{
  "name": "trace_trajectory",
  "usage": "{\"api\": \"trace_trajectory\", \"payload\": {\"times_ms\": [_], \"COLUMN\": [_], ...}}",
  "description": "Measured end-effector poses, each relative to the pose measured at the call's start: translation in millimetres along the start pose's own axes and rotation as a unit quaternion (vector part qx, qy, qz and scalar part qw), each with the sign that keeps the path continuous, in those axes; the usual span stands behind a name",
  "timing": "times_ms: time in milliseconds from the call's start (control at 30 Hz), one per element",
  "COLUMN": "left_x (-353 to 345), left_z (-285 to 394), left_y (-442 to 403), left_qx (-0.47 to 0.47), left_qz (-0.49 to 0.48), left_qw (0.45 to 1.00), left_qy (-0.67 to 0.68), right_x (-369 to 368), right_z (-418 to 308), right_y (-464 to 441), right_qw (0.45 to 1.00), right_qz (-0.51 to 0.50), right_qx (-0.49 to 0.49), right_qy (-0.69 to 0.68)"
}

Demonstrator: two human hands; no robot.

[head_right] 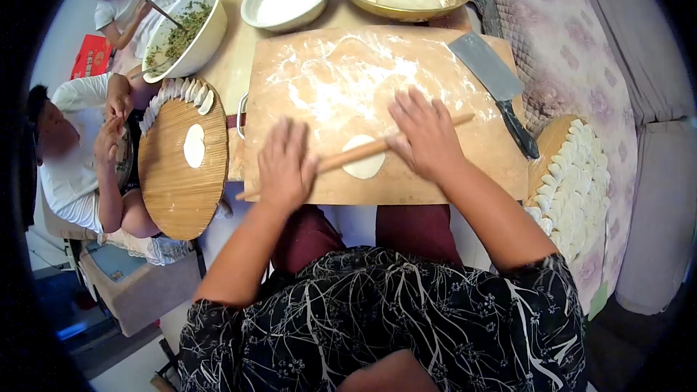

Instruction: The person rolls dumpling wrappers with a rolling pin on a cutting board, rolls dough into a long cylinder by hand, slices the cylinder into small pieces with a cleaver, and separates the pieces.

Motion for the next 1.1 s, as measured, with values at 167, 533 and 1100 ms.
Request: {"api": "trace_trajectory", "payload": {"times_ms": [167, 533, 1100], "left_x": [6.3, -6.0, 6.1], "left_z": [-14.6, -25.8, -9.6], "left_y": [-19.4, -42.2, 7.4], "left_qx": [0.053, 0.076, -0.141], "left_qz": [0.010, 0.009, 0.091], "left_qw": [0.998, 0.996, 0.982], "left_qy": [-0.023, -0.043, 0.083], "right_x": [-3.6, -9.7, -10.2], "right_z": [-4.9, 2.0, -26.9], "right_y": [-5.0, -21.1, -47.8], "right_qw": [0.999, 0.998, 0.919], "right_qz": [-0.044, -0.029, -0.085], "right_qx": [-0.024, -0.044, -0.203], "right_qy": [-0.004, 0.026, -0.328]}}
Point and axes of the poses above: each hand's wrist, its own y-axis away from the middle knuckle, its own x-axis out of the back of the hand, z = x × y, the point moved 4 cm from there along -y, towards the middle knuckle, and after that the axes turned 15 degrees about x, right-handed, at the moved point
